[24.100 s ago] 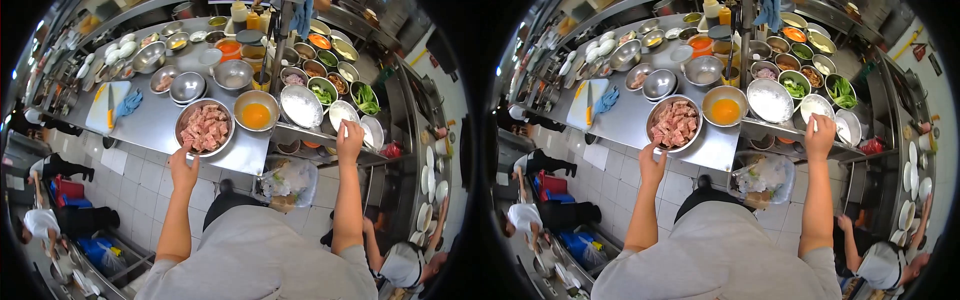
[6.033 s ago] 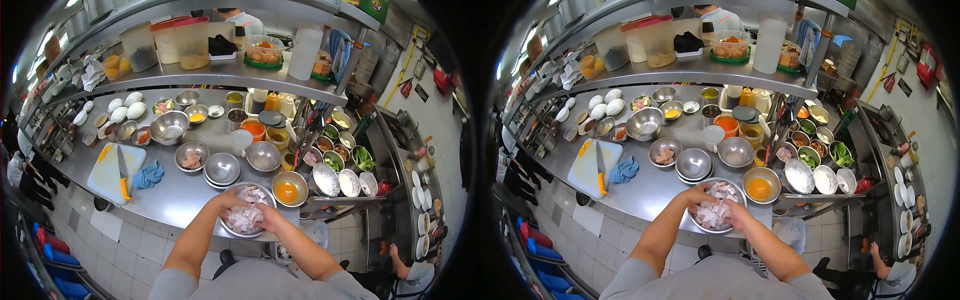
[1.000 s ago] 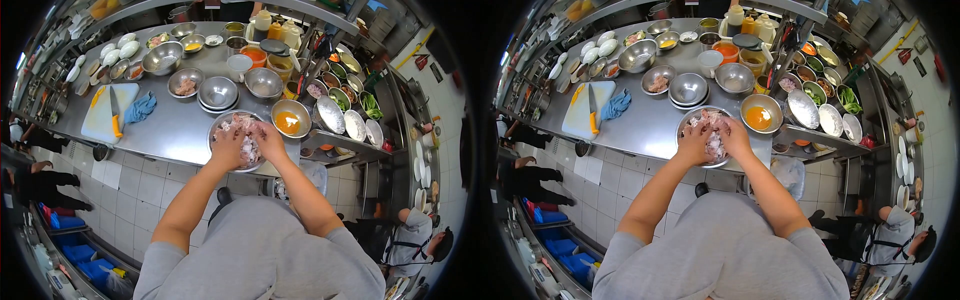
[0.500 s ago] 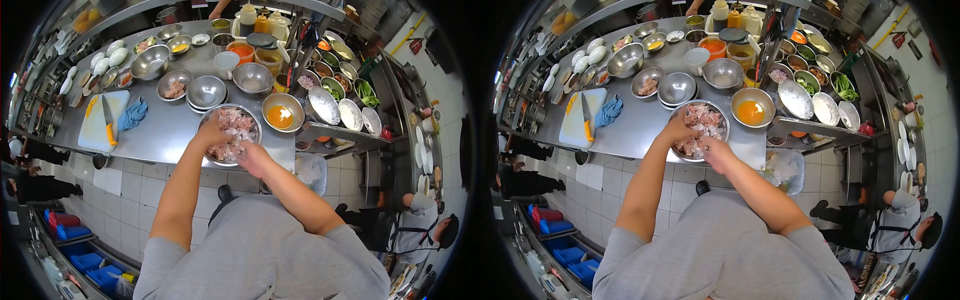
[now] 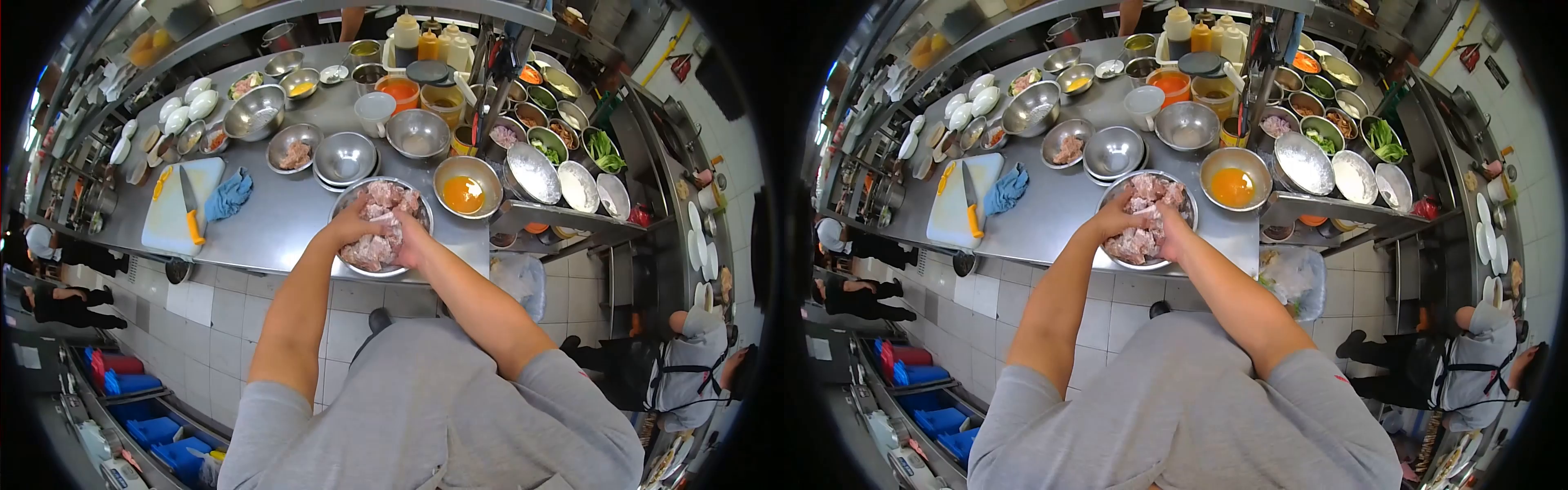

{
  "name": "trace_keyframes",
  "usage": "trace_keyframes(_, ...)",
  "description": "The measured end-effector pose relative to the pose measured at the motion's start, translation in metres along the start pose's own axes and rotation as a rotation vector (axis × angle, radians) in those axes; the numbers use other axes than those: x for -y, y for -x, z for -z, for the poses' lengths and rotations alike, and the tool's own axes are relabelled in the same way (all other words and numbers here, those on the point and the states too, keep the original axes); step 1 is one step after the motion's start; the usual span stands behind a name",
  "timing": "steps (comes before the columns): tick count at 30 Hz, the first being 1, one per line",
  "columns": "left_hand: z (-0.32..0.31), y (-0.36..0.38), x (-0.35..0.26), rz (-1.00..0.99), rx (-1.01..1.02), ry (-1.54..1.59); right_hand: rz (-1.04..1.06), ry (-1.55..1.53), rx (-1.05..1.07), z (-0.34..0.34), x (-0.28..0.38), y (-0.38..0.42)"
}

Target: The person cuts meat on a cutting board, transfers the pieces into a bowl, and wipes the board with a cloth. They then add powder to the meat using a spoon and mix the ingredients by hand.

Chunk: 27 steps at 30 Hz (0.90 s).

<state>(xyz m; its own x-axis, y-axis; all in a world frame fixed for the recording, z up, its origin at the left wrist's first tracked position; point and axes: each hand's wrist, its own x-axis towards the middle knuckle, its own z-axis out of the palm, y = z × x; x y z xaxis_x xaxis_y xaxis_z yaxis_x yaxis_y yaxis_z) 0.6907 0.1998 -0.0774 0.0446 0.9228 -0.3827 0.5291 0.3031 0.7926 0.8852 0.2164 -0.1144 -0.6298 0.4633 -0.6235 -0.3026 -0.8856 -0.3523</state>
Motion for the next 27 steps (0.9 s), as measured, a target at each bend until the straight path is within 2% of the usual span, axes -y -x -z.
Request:
trace_keyframes(3, 0.002, -0.005, 0.013, -0.023, -0.056, 0.048, 0.057, 0.176, -0.024, 0.007, -0.002, -0.001)
trace_keyframes(5, 0.002, -0.009, 0.020, -0.092, -0.088, -0.086, 0.114, 0.317, -0.099, 0.016, -0.010, -0.004)
trace_keyframes(7, 0.006, -0.001, 0.002, -0.048, -0.093, -0.168, 0.157, 0.316, -0.074, -0.006, -0.011, 0.028)
trace_keyframes(9, 0.006, -0.002, -0.007, -0.098, -0.178, -0.499, 0.190, 0.395, -0.215, -0.020, -0.008, 0.040)
trace_keyframes(10, 0.006, 0.000, -0.013, -0.101, -0.179, -0.494, 0.191, 0.399, -0.218, -0.025, -0.011, 0.043)
trace_keyframes(12, 0.010, 0.015, -0.036, -0.017, -0.204, -0.615, 0.576, 0.870, -0.486, -0.031, -0.023, 0.048)
trace_keyframes(13, 0.013, 0.016, -0.040, -0.018, -0.201, -0.611, 0.574, 0.872, -0.490, -0.030, -0.022, 0.054)
trace_keyframes(15, 0.017, 0.014, -0.041, 0.012, -0.232, -0.669, 0.776, 1.706, -0.444, -0.026, -0.019, 0.070)
trace_keyframes(16, 0.019, 0.010, -0.038, 0.005, -0.222, -0.664, 0.832, 1.845, -0.484, -0.022, -0.021, 0.069)
trace_keyframes(17, 0.023, 0.005, -0.035, 0.011, -0.195, -0.699, 0.824, 1.848, -0.499, -0.018, -0.019, 0.066)
trace_keyframes(19, 0.019, -0.001, -0.033, 0.006, -0.170, -0.726, 1.069, 2.124, -0.299, -0.012, -0.011, 0.061)
trace_keyframes(21, 0.018, 0.007, -0.032, -0.018, -0.406, -0.588, 1.128, 2.177, -0.282, -0.014, -0.009, 0.064)
trace_keyframes(23, 0.016, 0.005, -0.026, 0.008, -0.449, -0.607, 0.951, 2.167, -0.327, -0.018, -0.009, 0.071)
trace_keyframes(25, 0.017, 0.007, -0.009, 0.044, -0.492, -0.630, 0.991, 2.098, -0.307, -0.003, -0.018, 0.063)
trace_keyframes(27, 0.016, 0.007, 0.002, -0.068, -0.606, -0.508, 1.021, 2.039, -0.310, -0.012, -0.015, 0.073)
